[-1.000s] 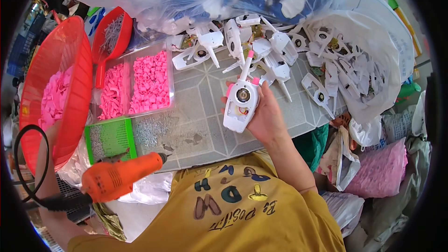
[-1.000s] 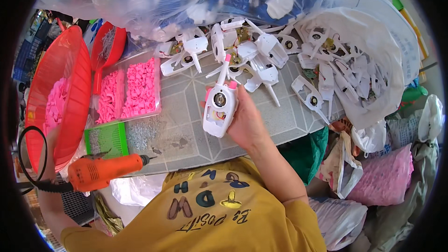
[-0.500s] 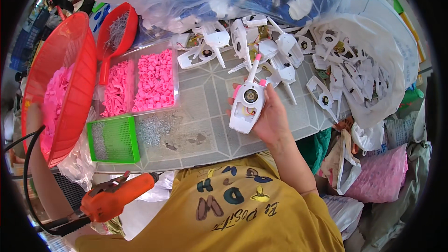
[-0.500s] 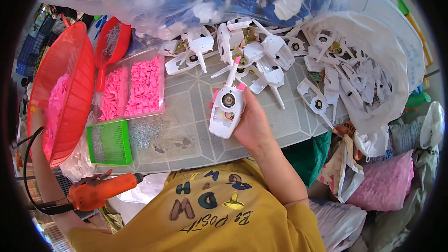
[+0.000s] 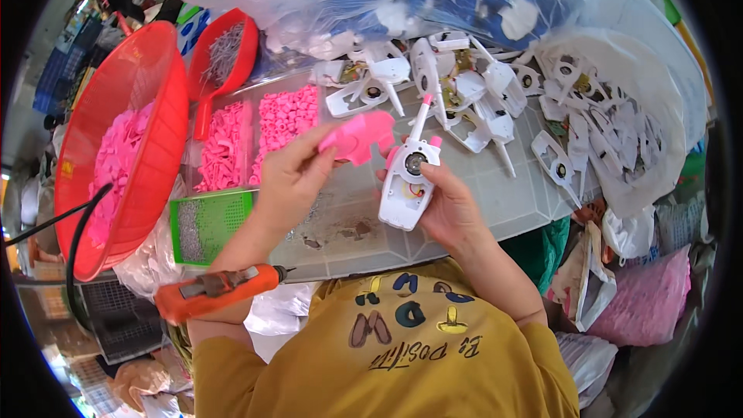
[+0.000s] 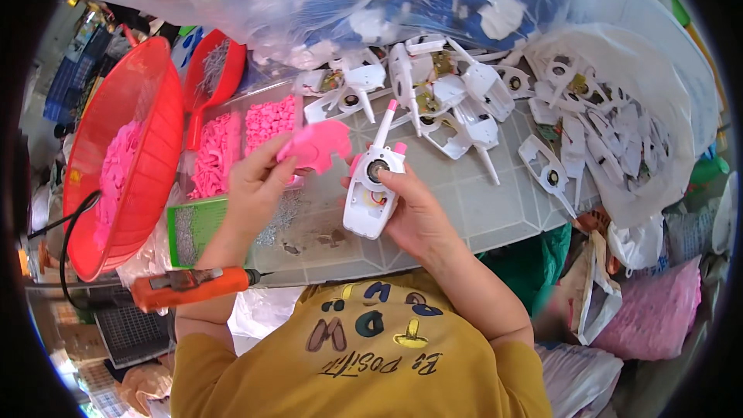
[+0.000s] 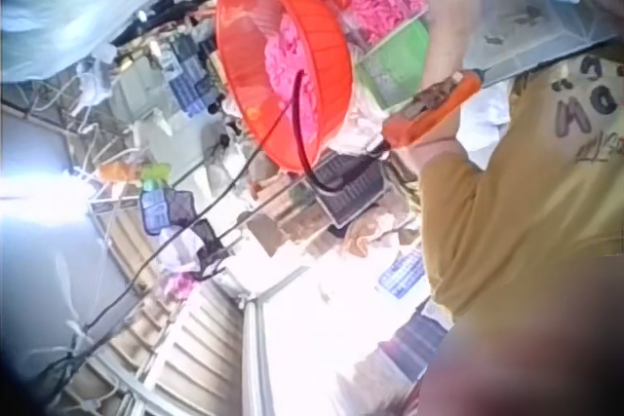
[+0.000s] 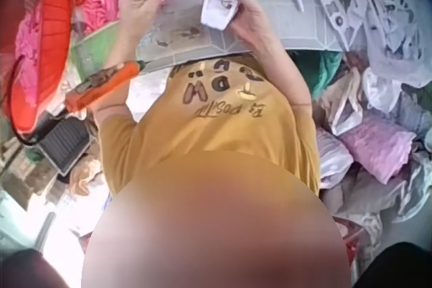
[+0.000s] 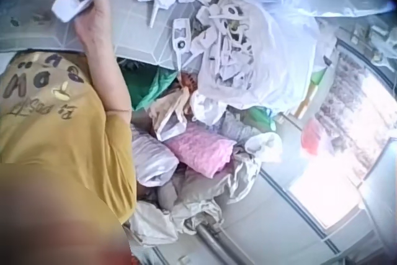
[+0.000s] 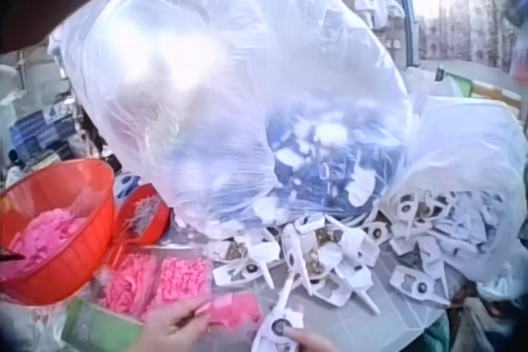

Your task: Assembling small toy walkie-talkie components by attaching pink pieces and screws.

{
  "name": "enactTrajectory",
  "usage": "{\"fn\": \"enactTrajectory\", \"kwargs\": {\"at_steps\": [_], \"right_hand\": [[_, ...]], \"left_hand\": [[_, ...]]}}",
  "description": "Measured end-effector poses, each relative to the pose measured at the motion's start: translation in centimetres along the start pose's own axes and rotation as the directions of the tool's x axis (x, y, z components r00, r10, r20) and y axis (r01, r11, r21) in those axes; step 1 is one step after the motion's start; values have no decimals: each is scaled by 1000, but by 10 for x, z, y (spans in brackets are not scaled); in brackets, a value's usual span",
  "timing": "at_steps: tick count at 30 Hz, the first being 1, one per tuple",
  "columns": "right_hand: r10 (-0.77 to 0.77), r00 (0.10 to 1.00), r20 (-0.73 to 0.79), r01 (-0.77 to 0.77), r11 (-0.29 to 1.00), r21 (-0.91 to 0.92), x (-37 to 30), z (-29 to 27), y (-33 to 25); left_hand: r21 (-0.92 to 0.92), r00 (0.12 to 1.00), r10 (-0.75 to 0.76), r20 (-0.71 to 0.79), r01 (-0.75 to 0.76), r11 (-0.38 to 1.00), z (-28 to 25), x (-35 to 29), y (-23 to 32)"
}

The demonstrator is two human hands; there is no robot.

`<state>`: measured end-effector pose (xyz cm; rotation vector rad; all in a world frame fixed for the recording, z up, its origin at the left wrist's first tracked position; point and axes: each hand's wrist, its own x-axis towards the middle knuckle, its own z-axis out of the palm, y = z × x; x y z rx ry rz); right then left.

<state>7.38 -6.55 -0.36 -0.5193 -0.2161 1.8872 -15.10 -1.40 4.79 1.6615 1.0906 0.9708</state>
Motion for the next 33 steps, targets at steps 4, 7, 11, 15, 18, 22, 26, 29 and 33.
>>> {"fn": "enactTrajectory", "kwargs": {"at_steps": [4, 7, 11, 15, 18, 22, 26, 29, 33], "right_hand": [[-53, 999, -11, 54, 998, 17, -2, -2, 0], [-125, 991, -56, 126, 992, 15, -2, 0, -1], [-205, 977, -60, 201, 978, -59, -4, -2, -3], [-201, 978, -62, 196, 978, -75, -6, -6, -5], [-253, 966, -45, 239, 948, -208, -7, -12, -4], [-26, 999, -23, 25, 998, -52, 1, -35, -14], [205, 977, -55, -207, 978, -33, -7, -31, -11], [153, 986, -60, -153, 988, 9, -10, -23, -4], [-90, 992, -90, 88, 996, -22, -1, -26, 0]], "left_hand": [[509, 910, 382, 161, -408, 758, 18, 0, -7], [551, 821, 516, 246, -556, 622, 36, -5, -11], [415, 883, 418, 215, -470, 779, 56, -11, -5], [362, 907, 371, 198, -419, 832, 63, -14, -3], [305, 928, 351, 126, -373, 876, 67, -9, 7], [214, 890, 401, 219, -444, 870, 55, 3, 15], [158, 724, 441, 530, -596, 787, 50, 23, 7], [240, 683, 484, 548, -682, 691, 52, 28, 2], [200, 945, 292, 150, -318, 927, 60, 13, -4]]}}
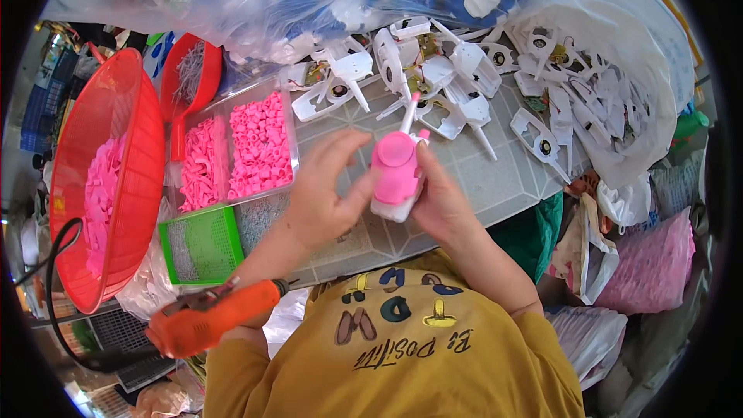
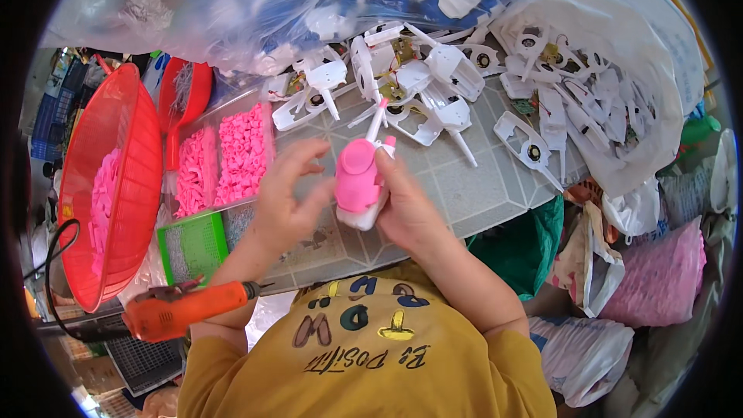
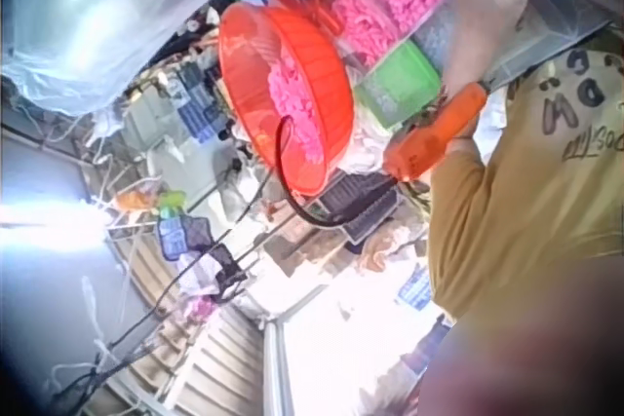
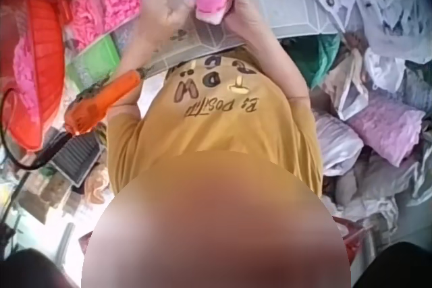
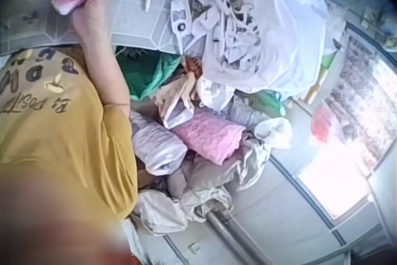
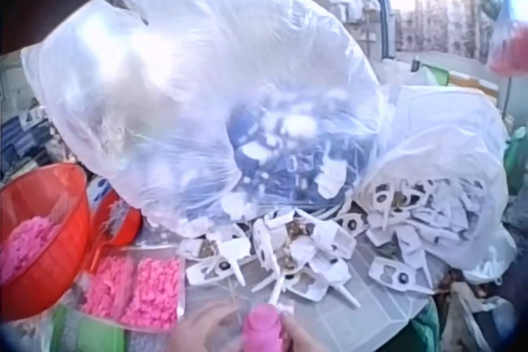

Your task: Assembling small toy walkie-talkie components by attaching pink pieces and screws.

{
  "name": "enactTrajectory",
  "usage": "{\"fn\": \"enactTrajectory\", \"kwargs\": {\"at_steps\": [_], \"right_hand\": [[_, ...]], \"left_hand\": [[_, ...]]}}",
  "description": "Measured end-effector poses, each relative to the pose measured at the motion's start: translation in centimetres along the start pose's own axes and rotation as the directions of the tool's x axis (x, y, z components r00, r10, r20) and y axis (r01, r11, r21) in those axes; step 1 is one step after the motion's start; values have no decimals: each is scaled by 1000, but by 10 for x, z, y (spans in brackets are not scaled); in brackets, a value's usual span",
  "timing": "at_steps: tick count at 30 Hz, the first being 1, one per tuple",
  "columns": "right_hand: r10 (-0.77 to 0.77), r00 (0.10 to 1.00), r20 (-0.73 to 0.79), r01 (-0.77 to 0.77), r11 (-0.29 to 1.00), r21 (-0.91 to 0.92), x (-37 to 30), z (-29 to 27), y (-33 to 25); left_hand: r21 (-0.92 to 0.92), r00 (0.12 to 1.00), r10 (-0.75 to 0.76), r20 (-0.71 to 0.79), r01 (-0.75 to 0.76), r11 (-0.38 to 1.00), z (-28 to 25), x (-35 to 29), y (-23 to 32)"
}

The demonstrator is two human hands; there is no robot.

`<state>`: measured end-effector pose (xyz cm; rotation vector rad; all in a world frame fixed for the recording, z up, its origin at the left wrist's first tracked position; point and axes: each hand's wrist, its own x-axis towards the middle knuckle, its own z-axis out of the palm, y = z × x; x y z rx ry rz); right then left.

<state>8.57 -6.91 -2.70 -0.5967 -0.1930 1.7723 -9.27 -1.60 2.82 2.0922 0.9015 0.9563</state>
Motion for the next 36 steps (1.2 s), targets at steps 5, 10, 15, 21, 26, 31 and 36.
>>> {"fn": "enactTrajectory", "kwargs": {"at_steps": [5, 10, 15, 21, 26, 31, 36], "right_hand": [[-244, 968, -58, 233, 960, -153, -4, 13, 6], [-192, 981, -18, 190, 980, -58, -2, 17, -4], [-279, 960, -7, 278, 958, -75, -4, 18, -3], [-332, 940, 71, 340, 927, -160, -8, 15, 3], [-359, 930, 80, 368, 905, -216, -8, 15, 4], [-199, 975, 102, 209, 973, -100, -13, 9, 1], [-264, 924, 278, 328, 919, -219, -19, 14, -20]], "left_hand": [[100, 994, -28, 103, 18, 995, 19, -7, 2], [77, 999, 11, -44, -7, 997, 21, -13, 7], [146, 994, 108, 16, -109, 983, 24, -12, 12], [154, 994, 112, -17, -109, 982, 31, -14, 13], [201, 994, 106, 28, -110, 973, 33, -15, 11], [121, 992, 93, 86, -103, 987, 35, -12, 10], [-6, 990, 52, 131, -52, 999, 23, -6, 9]]}}
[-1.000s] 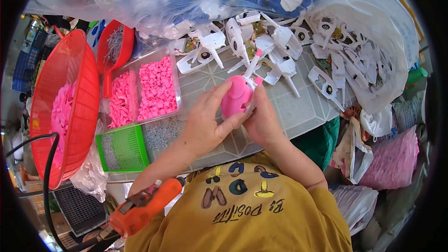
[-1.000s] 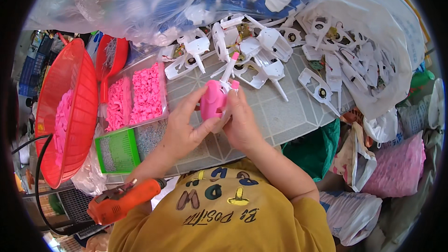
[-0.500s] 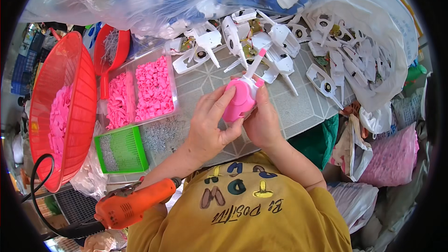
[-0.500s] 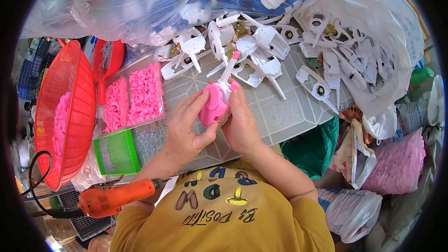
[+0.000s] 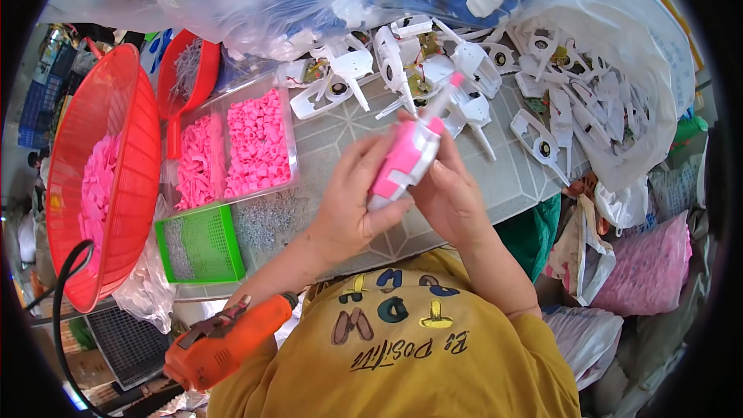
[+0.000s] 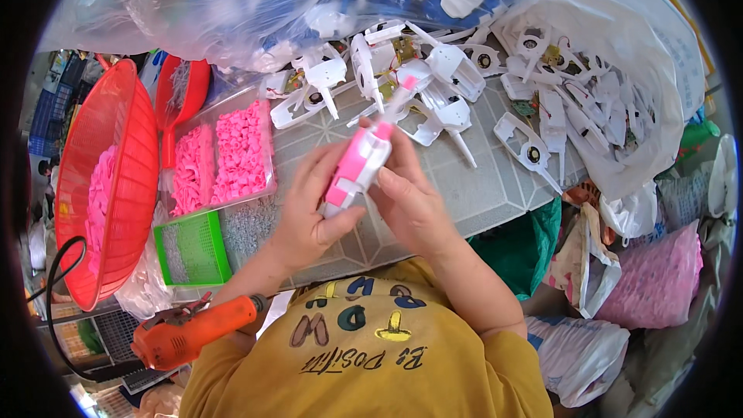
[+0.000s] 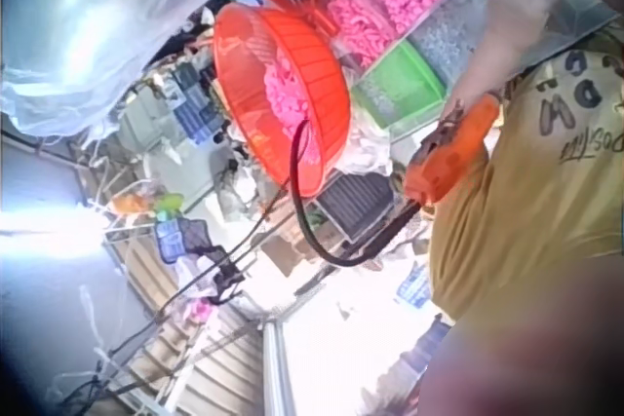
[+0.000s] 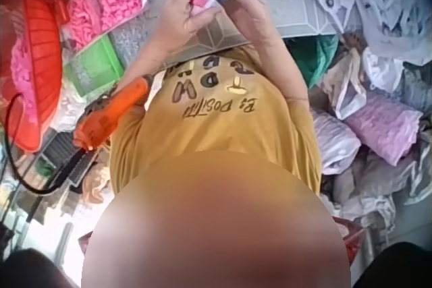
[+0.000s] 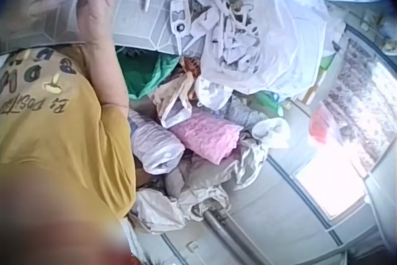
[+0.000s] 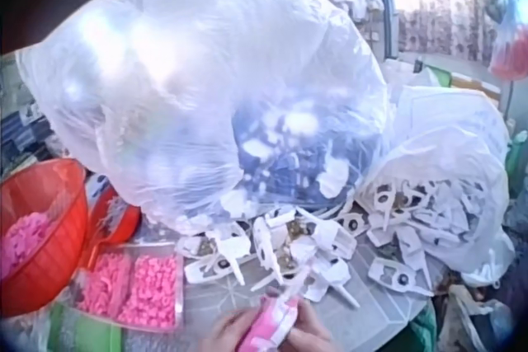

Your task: Assembling small toy walkie-talkie components by attaching pink pieces and screws.

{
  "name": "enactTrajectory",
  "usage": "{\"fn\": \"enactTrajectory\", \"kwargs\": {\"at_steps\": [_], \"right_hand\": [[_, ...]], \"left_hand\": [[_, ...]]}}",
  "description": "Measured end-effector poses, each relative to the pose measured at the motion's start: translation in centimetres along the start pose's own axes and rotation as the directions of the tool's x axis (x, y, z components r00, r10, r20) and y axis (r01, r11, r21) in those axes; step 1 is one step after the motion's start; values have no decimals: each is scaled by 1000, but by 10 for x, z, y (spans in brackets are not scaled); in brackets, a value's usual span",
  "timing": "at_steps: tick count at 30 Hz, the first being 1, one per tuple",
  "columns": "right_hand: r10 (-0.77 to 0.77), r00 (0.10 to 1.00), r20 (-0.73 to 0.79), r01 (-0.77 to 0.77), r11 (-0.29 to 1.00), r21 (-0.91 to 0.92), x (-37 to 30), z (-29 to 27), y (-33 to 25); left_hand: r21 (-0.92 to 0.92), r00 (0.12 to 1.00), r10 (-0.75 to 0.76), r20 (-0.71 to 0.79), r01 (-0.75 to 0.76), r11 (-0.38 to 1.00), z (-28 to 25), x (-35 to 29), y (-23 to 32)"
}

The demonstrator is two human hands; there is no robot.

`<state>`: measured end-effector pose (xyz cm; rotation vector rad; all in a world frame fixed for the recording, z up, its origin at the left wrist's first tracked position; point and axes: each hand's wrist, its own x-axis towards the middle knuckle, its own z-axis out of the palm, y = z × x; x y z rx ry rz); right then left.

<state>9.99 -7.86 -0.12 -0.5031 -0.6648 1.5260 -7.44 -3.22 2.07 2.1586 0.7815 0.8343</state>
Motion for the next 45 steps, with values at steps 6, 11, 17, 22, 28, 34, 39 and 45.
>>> {"fn": "enactTrajectory", "kwargs": {"at_steps": [6, 11, 17, 22, 28, 34, 39, 45], "right_hand": [[8, 1000, 4, -8, 992, 124, 6, -19, 2], [30, 993, -111, -6, 977, 214, 2, -32, 11], [-46, 994, -95, 60, 986, 154, 1, -28, 7], [-192, 964, -183, 114, 924, -366, 3, -13, -11], [-104, 977, -187, 3, 881, -472, -2, -2, -15], [-71, 983, -167, -22, 866, -500, -9, -4, -10], [-255, 967, 6, 155, 570, -807, -10, 1, -9], [-352, 886, 301, 382, 187, -905, -3, 6, -14]], "left_hand": [[-265, 992, -129, 8, 126, 956, 3, -3, 20], [-48, 989, -56, -134, 50, 998, 0, 1, 25], [-95, 991, -108, -84, 100, 990, -3, -1, 24], [-379, 944, -327, -34, 291, 878, 2, 6, 14], [-653, 924, -354, 144, 358, 668, -2, 5, -8], [-684, 948, -301, 104, 288, 671, 0, -1, -12], [-703, 961, -271, 61, 234, 672, 4, -4, -15], [-668, 997, -78, 19, 71, 741, -5, 5, -20]]}}
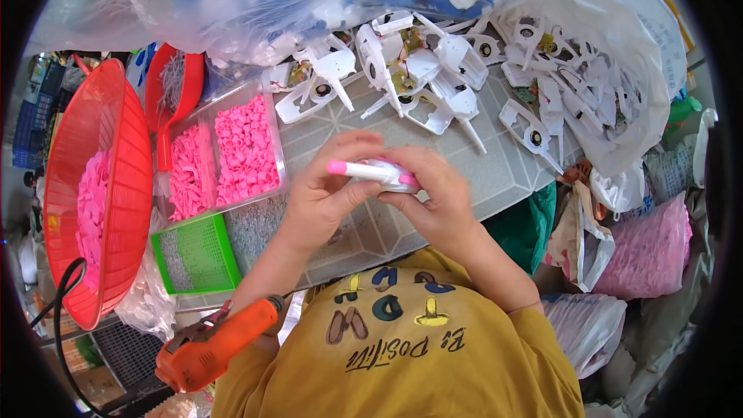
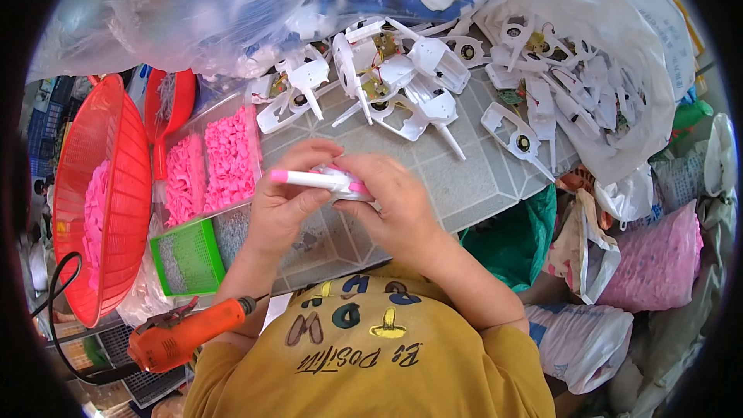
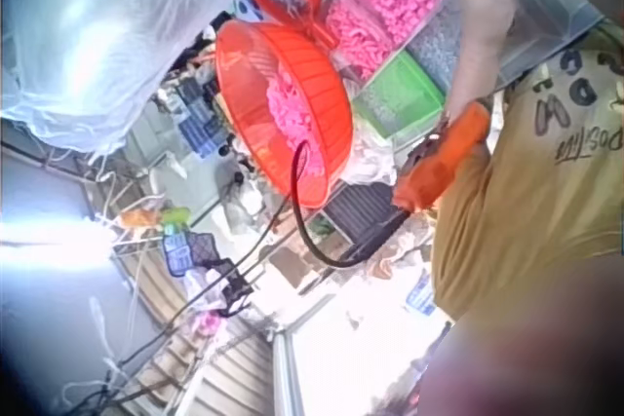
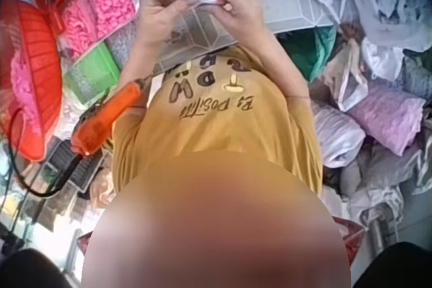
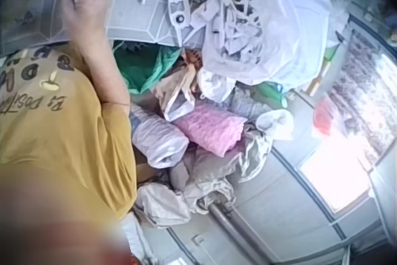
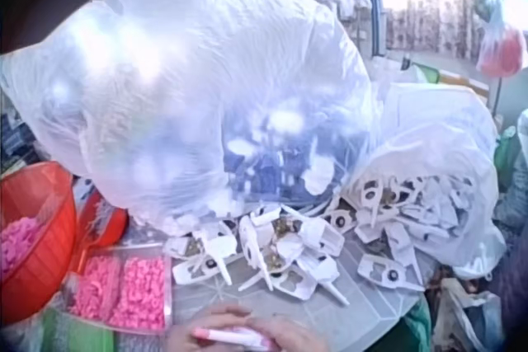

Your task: Assembling small toy walkie-talkie components by attaching pink pieces and screws.

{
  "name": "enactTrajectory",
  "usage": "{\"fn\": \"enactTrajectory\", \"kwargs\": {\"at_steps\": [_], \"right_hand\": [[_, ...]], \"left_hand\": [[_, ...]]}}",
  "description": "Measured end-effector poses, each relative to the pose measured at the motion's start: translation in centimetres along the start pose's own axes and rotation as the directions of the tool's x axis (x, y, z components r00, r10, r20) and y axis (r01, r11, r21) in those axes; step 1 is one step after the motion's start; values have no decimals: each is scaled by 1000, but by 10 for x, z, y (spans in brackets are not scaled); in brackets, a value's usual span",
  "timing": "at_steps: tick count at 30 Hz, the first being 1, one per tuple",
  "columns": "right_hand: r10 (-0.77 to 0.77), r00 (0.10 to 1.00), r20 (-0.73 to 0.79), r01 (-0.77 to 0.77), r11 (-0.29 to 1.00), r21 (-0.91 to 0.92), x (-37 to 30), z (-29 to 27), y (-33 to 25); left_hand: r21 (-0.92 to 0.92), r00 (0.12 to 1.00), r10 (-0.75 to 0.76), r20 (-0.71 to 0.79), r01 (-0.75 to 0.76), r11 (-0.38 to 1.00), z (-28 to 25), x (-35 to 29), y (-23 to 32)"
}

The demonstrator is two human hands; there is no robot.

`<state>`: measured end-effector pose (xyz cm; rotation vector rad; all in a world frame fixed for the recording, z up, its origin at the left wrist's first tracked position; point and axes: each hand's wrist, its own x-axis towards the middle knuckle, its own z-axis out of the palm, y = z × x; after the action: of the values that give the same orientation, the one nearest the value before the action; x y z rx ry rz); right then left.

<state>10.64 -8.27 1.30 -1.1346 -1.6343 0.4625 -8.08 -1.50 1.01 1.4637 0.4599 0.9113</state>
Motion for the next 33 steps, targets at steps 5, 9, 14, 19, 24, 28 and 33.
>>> {"fn": "enactTrajectory", "kwargs": {"at_steps": [5, 9, 14, 19, 24, 28, 33], "right_hand": [[-2, 999, 42, 4, 999, -43, -4, 2, 0], [76, 990, 116, -77, 997, 5, -8, 5, -1], [354, 907, 229, -414, 849, 327, -22, 17, 0], [628, 696, 348, -697, 476, 536, -29, 37, 9], [668, 611, 425, -668, 147, 729, -16, 39, 27], [611, 606, 510, -726, 162, 669, -16, 37, 33], [575, 653, 493, -691, 186, 698, -29, 32, 46]], "left_hand": [[18, 998, -47, 51, 46, 999, -3, 1, 2], [-50, 998, -68, -13, 67, 996, 1, -2, 0], [17, 983, -171, -66, 172, 985, -2, -11, 3], [262, 971, -159, -176, 202, 944, -23, -24, 1], [278, 864, -121, -489, 286, 917, -74, -77, 40], [490, 688, 49, -724, 462, 739, -98, -153, 88], [444, 328, 359, -874, 840, 313, -140, -261, 102]]}}
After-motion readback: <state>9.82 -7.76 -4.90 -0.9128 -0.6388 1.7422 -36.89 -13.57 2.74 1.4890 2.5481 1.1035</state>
